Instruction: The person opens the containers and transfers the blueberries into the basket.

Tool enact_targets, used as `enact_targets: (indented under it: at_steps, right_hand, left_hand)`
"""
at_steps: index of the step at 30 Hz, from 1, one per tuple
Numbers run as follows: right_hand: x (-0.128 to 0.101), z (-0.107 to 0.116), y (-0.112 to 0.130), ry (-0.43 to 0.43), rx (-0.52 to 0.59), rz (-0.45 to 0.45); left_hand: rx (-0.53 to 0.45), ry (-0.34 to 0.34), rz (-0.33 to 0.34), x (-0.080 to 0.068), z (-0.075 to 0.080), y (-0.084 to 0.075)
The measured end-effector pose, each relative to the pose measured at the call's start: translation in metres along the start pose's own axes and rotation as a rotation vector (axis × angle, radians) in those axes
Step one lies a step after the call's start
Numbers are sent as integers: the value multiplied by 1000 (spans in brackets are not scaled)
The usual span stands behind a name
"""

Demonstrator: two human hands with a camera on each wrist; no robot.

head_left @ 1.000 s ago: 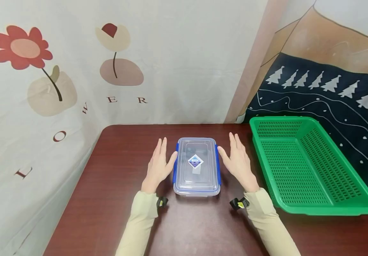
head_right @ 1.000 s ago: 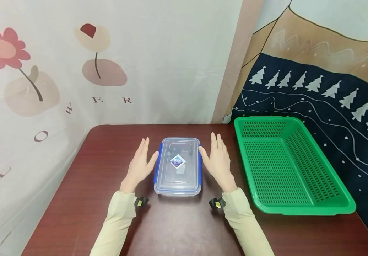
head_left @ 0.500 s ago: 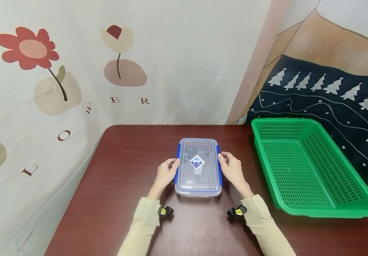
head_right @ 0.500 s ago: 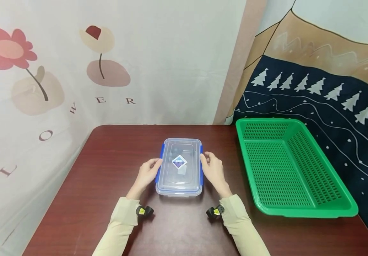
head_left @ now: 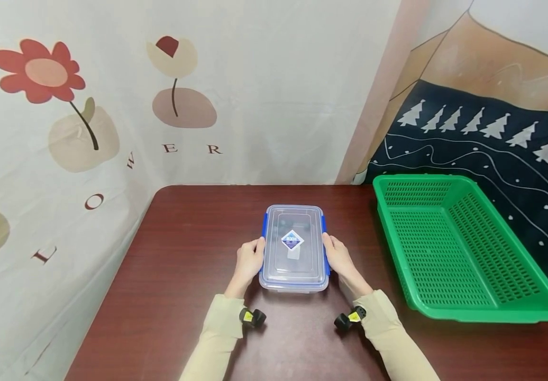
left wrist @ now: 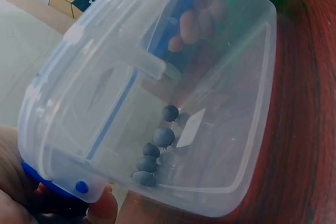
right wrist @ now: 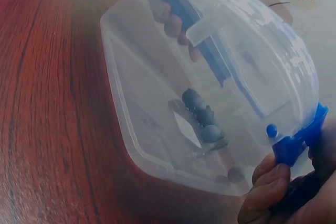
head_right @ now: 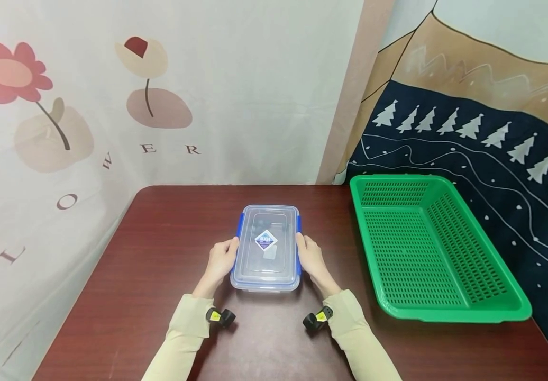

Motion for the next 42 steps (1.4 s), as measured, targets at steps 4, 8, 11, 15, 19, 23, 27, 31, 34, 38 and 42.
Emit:
enact_targets:
  at_steps: [4,8,11,15,19,23,27,31,34,38,42]
  right_hand:
    - [0,0,0,-13,-25,2]
    - [0,0,0,-18,-43,10]
    - [0,1,1,-21,-33,11]
    - [-1,1,2,-22,-9,7]
    - [-1,3,2,-26,-16,8]
    - [0,3,2,-26,-21,19]
    - [0,4,6,-26,-52,36]
    - [-1,4,8,-30,-92,35]
    - [-1,6,10,-45,-125,44]
    - [1,8,12,-71,-178,68]
    - [0,9,3,-82,-142,26]
  left_hand:
    - [33,-4,-21,0,1,-3]
    - [63,1,-51,0,2,-5]
    - [38,8,-27,2,1,0]
    - [-6,28,6,5,0,10]
    - [-73,85,44,7,-2,17]
    - [-146,132,115,8,-4,25]
    - [-153,132,144,9,-4,26]
    - [-116,109,147,7,-3,24]
    - [-77,78,127,7,-2,22]
    - [-73,50,103,7,-1,20]
    - [-94,59,120,4,-3,22]
Point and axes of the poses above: each hand's wrist, its own x-axis towards the middle knuckle, its own z-axis out of the back of the hand, y = z × x, the point moved 6 cm from there along x, towards the middle knuckle, and after that the axes turned 9 degrees about y, right-handed, at the moved point
